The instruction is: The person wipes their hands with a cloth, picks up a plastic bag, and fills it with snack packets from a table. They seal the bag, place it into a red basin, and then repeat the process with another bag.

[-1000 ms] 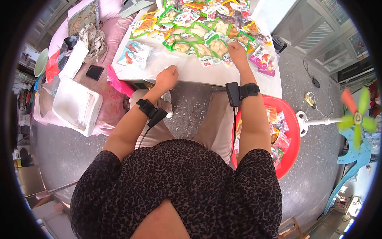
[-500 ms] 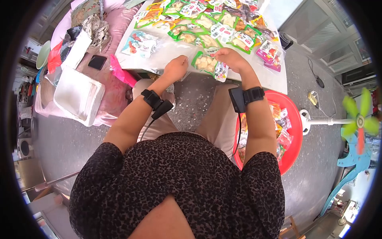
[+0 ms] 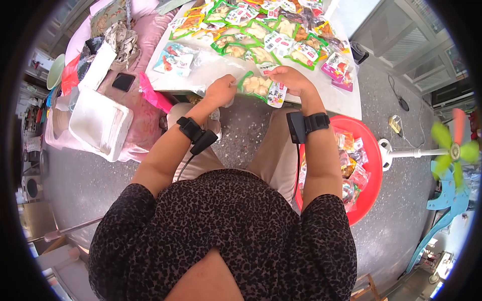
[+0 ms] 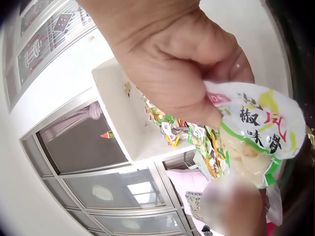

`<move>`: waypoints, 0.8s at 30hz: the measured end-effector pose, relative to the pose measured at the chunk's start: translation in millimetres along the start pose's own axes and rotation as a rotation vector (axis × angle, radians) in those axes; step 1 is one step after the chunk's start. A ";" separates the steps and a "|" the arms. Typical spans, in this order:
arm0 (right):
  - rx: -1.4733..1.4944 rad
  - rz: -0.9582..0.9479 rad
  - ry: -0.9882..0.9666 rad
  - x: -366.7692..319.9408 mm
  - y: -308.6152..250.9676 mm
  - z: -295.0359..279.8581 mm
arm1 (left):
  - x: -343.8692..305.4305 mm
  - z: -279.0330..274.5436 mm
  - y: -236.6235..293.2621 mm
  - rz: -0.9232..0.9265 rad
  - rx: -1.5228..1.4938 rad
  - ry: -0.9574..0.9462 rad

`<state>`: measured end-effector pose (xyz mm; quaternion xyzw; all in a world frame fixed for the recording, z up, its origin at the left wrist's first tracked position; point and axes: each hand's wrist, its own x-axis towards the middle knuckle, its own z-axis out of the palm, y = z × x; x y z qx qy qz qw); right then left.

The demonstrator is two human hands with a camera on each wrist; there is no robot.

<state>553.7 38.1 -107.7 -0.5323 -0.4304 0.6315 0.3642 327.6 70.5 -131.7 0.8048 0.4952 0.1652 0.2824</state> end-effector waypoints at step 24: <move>0.178 0.028 0.106 26.9 24.7 17.8 | -9.1 7.4 21.3 0.152 -0.019 0.078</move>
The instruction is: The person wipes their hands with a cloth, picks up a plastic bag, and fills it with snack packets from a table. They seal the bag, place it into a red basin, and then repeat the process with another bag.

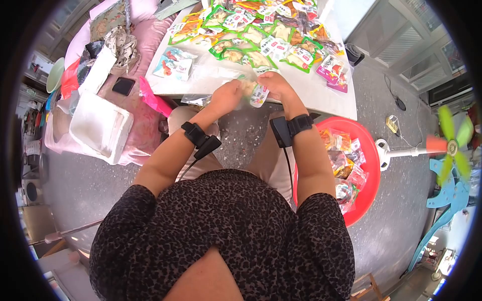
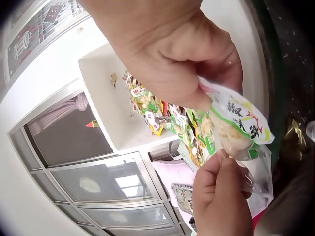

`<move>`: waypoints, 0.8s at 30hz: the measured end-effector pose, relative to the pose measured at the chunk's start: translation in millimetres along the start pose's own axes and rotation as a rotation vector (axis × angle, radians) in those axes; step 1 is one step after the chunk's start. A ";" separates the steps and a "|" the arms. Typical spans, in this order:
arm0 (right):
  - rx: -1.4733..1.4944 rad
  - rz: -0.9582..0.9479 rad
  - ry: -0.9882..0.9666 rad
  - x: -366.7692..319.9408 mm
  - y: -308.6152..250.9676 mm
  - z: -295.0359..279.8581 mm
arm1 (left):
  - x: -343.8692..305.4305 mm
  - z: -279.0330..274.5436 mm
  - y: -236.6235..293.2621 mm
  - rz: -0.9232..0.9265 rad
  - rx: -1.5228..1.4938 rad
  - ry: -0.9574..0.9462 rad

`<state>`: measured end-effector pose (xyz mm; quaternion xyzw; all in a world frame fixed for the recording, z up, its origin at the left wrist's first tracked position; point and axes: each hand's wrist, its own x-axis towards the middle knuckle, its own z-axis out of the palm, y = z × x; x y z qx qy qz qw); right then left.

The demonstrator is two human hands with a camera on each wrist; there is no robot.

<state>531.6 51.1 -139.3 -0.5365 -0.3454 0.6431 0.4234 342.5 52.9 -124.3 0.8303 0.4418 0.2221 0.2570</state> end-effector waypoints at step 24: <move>-0.258 -0.314 0.396 -0.6 -0.1 58.3 | 5.6 -0.7 -9.7 -0.041 -0.122 0.115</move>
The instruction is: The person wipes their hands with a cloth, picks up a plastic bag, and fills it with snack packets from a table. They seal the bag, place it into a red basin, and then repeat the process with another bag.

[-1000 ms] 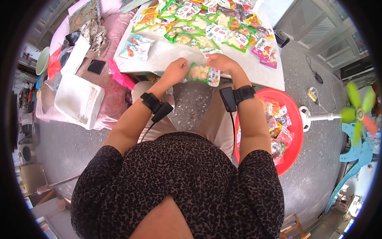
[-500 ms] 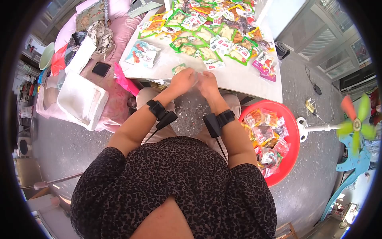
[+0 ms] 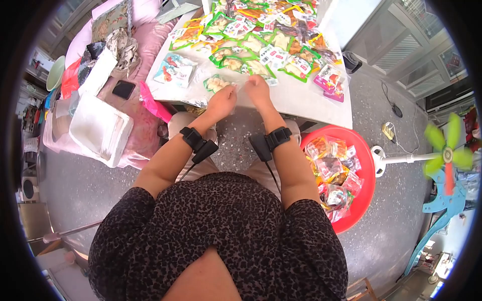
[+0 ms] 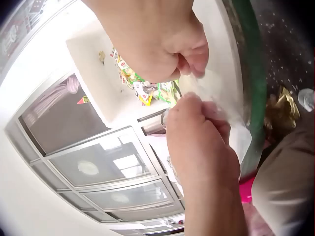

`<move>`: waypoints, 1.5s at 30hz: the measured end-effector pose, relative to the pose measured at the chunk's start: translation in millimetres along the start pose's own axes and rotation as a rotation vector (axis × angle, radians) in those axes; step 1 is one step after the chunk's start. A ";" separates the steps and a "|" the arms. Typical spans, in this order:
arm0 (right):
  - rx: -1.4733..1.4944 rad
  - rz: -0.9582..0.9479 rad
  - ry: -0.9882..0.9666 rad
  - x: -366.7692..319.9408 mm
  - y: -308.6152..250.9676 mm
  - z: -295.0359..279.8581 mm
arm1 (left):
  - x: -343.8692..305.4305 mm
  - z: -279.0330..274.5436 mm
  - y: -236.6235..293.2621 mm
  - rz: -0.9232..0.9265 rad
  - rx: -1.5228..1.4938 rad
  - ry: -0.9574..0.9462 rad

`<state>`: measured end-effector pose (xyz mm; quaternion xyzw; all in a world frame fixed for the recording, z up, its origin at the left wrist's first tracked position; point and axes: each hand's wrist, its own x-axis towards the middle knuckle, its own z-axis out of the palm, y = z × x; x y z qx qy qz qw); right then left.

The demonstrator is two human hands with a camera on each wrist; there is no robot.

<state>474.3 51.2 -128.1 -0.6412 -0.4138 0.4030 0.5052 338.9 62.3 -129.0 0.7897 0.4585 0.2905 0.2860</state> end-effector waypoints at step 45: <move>-0.676 -1.014 0.109 -41.5 3.1 -49.6 | 44.8 -9.1 -4.8 -0.191 -0.265 -0.172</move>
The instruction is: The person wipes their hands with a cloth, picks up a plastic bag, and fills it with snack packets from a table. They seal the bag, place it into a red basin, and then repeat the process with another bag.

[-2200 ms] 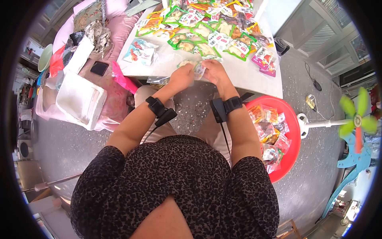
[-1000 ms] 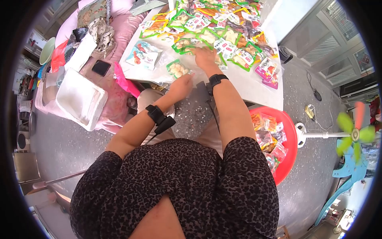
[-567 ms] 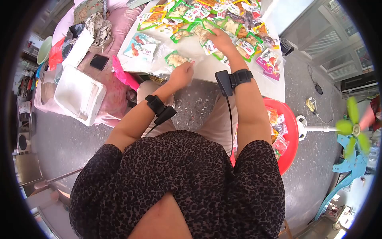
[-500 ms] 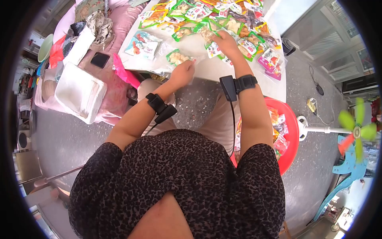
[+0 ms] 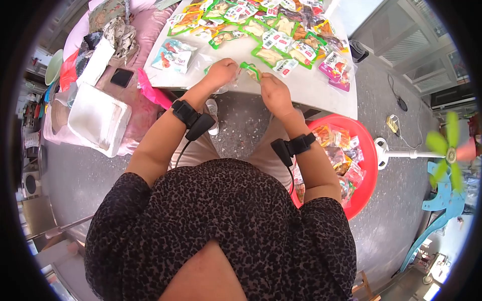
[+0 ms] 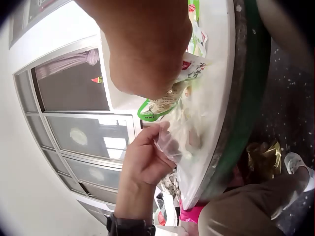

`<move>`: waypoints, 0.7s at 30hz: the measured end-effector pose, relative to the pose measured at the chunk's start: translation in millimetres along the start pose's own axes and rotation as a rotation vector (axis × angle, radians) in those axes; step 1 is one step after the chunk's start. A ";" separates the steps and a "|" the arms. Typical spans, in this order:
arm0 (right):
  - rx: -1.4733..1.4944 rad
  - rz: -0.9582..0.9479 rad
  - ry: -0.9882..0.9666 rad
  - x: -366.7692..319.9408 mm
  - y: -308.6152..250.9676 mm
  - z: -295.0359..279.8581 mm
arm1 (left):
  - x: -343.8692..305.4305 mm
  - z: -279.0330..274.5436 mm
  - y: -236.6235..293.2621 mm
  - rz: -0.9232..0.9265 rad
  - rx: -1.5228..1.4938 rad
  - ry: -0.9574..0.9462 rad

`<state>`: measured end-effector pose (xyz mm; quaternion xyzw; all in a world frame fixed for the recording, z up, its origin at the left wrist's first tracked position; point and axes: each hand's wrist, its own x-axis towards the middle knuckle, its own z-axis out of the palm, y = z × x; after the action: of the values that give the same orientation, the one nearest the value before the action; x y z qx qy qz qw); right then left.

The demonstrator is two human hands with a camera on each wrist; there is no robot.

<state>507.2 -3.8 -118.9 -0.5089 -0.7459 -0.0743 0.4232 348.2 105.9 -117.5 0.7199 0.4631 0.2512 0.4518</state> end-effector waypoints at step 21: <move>-0.155 0.262 -0.265 -17.8 -12.7 49.9 | -40.2 14.0 3.2 0.171 0.430 0.045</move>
<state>471.2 4.9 -158.9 -0.6380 -0.7145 -0.0083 0.2870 342.6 63.6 -118.9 0.8303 0.4534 0.2002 0.2548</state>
